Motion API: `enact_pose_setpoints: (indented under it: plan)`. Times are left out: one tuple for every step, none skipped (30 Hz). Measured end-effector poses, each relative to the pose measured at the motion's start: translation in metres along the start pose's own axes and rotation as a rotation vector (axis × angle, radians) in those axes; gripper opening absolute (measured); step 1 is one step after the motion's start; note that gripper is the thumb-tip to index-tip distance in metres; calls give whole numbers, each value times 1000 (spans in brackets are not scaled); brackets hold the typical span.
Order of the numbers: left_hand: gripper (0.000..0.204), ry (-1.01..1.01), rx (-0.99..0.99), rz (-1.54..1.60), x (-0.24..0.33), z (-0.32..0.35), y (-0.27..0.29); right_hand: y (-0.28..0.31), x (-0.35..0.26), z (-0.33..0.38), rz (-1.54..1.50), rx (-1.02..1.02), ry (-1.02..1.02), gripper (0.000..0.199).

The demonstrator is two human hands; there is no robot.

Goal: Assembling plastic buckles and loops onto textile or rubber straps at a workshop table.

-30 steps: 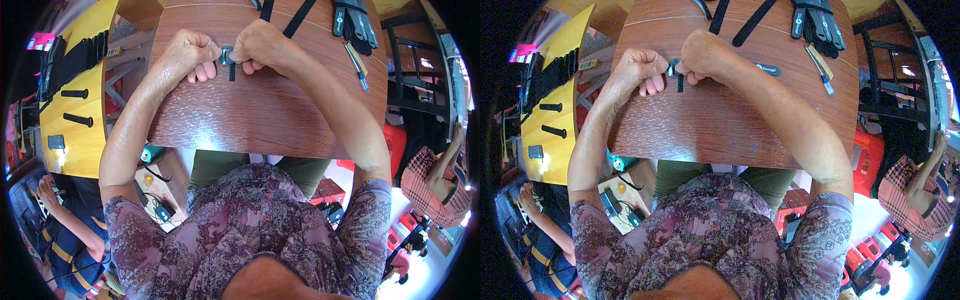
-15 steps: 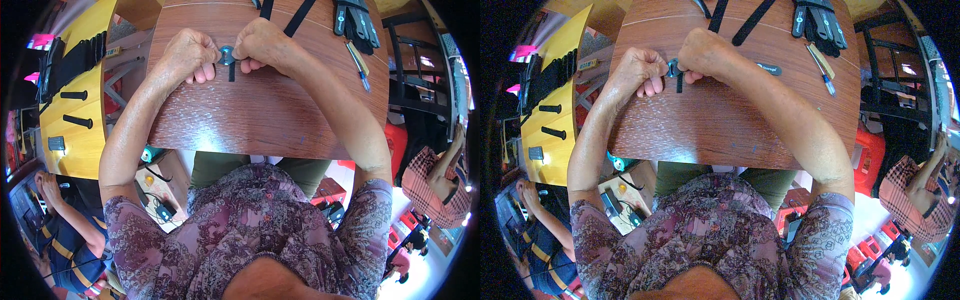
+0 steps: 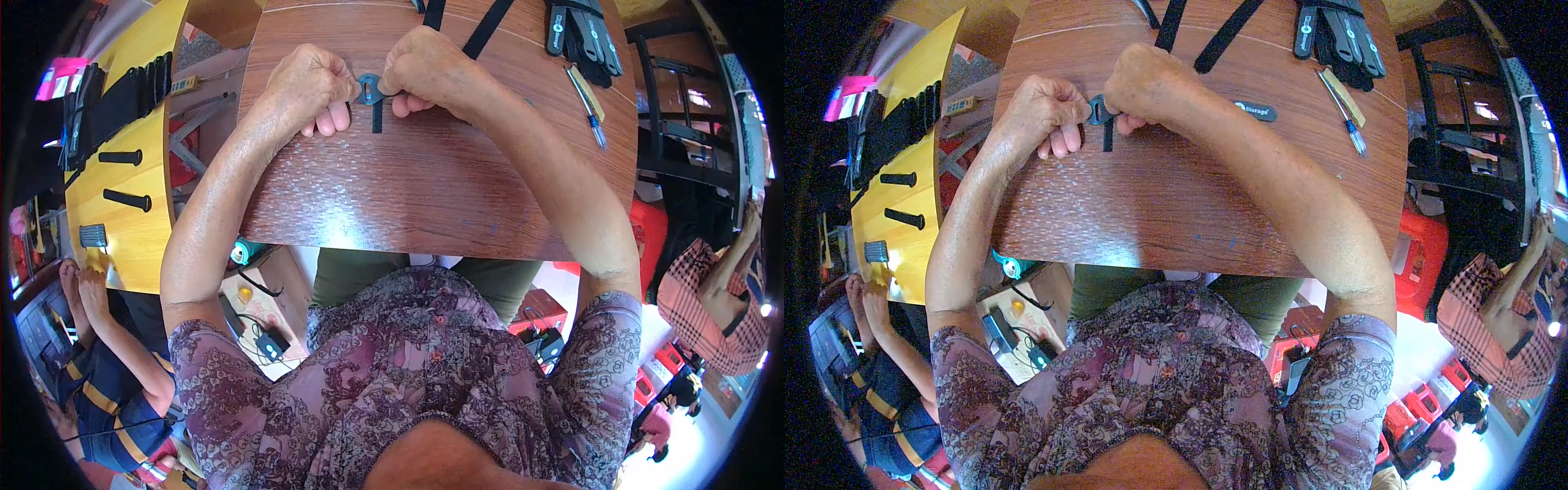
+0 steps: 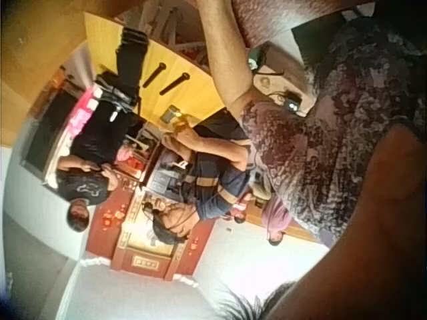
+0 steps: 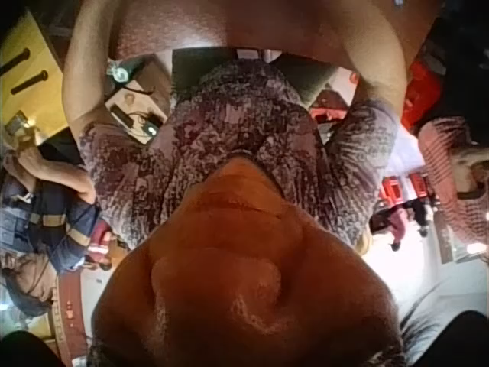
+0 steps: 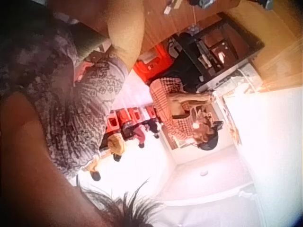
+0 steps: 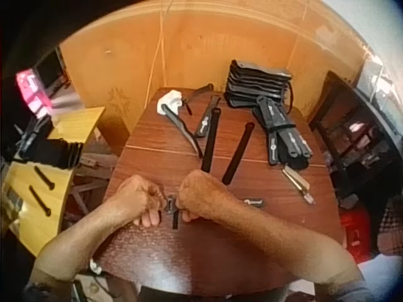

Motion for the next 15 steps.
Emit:
enact_pose_setpoints:
  plan:
    - [15,0,-13,-1,0,-1,-1,1,2,-1,-14,15,2,19]
    - [15,0,-14,-1,0,-1,-1,2,2,-1,-27,31,3,19]
    - [15,2,-16,1,1,-1,-1,2,3,-2,-28,32,2,19]
    - [15,6,-18,4,0,-1,-1,2,4,-2,-25,33,-14,19]
    - [15,6,-18,3,0,-1,-1,2,5,-3,-23,35,-31,19]
    - [15,5,-17,12,0,-1,-1,2,6,-2,-23,36,-31,19]
    - [15,5,-17,21,0,-2,-1,3,6,-3,-29,44,-27,19]
    - [15,6,-17,21,0,-2,-1,3,6,-3,-35,52,-23,19]
    - [15,9,-17,20,0,-1,-1,3,7,-4,-36,52,-23,19]
    - [15,11,-17,19,1,-1,-1,3,7,-5,1,49,-23,19]
    - [15,11,-18,19,2,-1,0,2,7,-6,38,47,-22,19]
    - [15,9,-26,21,2,-1,0,2,7,-5,37,47,-22,19]
    - [15,7,-35,24,2,-1,-1,2,6,-4,16,45,-25,19]
    - [15,8,-36,24,2,-1,-1,2,5,-4,-5,44,-28,19]
    - [15,1,-31,23,2,-2,-1,3,4,-3,-6,43,-29,19]
Point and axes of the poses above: each hand's wrist, its own z-axis away from the middle knuckle, its own y-axis out of the back of the hand, x = y × z, the point moved 10 cm from there along -z, towards the middle knuckle, and after that the axes turned 15 degrees about -z, right-handed, at the moved point
